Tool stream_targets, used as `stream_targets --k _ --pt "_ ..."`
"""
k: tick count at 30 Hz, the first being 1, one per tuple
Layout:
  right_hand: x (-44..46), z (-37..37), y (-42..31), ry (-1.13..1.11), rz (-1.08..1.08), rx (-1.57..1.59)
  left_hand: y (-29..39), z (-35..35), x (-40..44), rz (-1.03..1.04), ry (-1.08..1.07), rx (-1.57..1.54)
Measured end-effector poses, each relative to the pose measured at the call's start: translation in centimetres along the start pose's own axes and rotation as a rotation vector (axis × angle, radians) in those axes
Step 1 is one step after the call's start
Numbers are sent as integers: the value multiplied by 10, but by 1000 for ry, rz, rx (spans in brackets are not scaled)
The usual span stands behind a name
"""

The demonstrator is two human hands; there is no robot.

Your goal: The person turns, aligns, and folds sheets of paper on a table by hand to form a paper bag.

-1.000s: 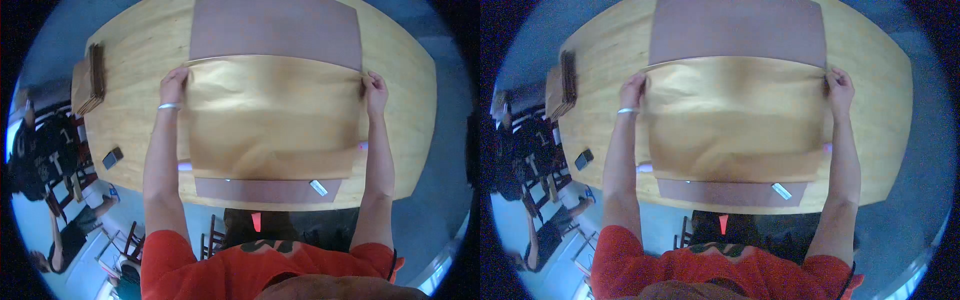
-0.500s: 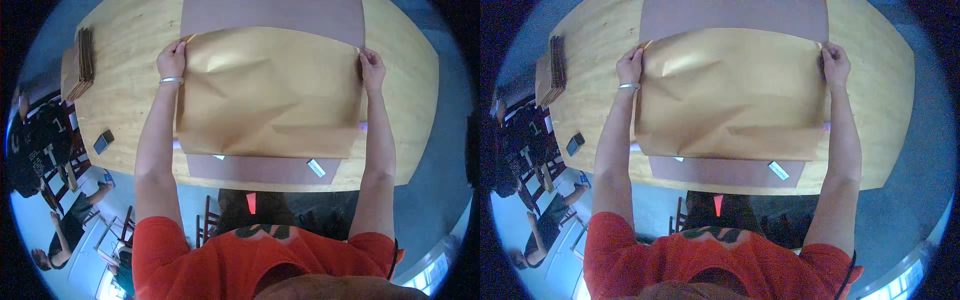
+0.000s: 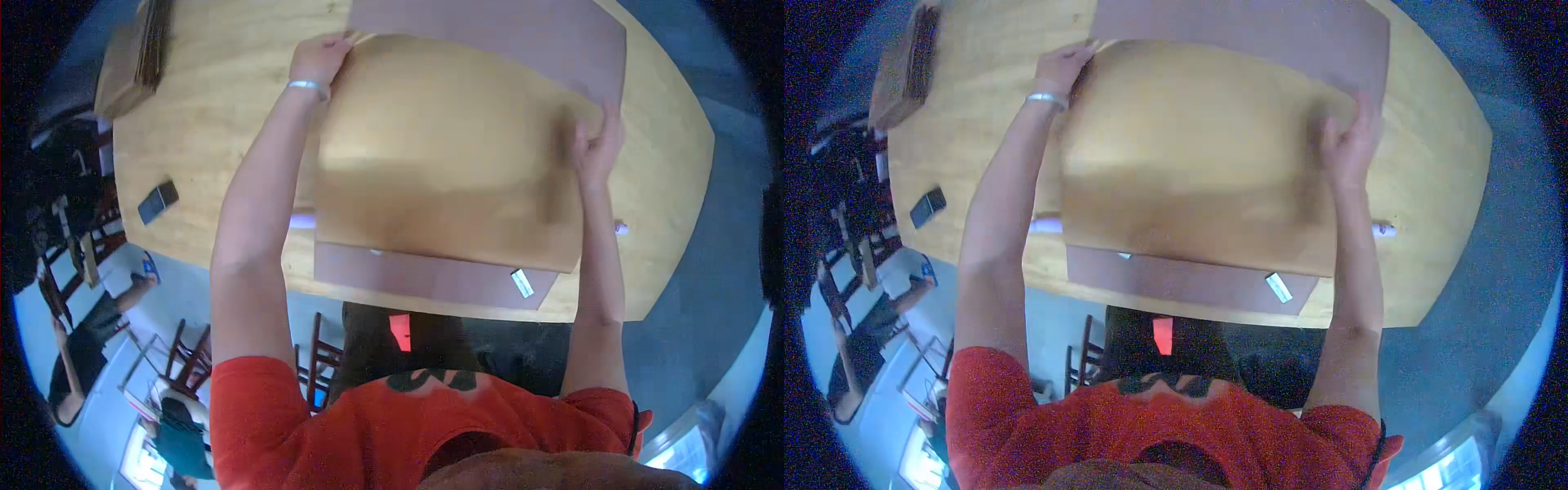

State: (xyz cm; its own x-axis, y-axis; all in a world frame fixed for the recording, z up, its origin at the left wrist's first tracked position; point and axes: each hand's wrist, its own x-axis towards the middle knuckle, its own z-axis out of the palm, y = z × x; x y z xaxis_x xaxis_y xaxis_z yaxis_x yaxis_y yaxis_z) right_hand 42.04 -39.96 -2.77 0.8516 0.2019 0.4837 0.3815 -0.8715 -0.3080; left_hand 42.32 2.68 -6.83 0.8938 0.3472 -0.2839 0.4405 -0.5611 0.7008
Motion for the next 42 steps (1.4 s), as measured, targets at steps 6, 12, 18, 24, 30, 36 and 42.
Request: stream_targets --k 6,12,18,24,30,36,42 --pt "12 37 -210 -679 -653 543 -14 -2 18 67 -175 -144" --pt "37 73 -312 -829 -995 420 7 -26 2 125 -171 52" --pt "40 72 -333 -1276 -1206 -62 8 -52 -6 104 -187 -8" --pt "32 65 -339 -1504 -1190 -298 1 -59 -11 12 -206 -124" --pt "23 77 -355 -1673 -1161 -532 -5 -47 -3 13 -260 -220" --pt "24 73 -361 -1711 -1152 -667 -3 -56 -10 22 -287 -216" --pt "29 77 -371 -1377 -1150 -537 -5 -62 -18 48 -141 -222"
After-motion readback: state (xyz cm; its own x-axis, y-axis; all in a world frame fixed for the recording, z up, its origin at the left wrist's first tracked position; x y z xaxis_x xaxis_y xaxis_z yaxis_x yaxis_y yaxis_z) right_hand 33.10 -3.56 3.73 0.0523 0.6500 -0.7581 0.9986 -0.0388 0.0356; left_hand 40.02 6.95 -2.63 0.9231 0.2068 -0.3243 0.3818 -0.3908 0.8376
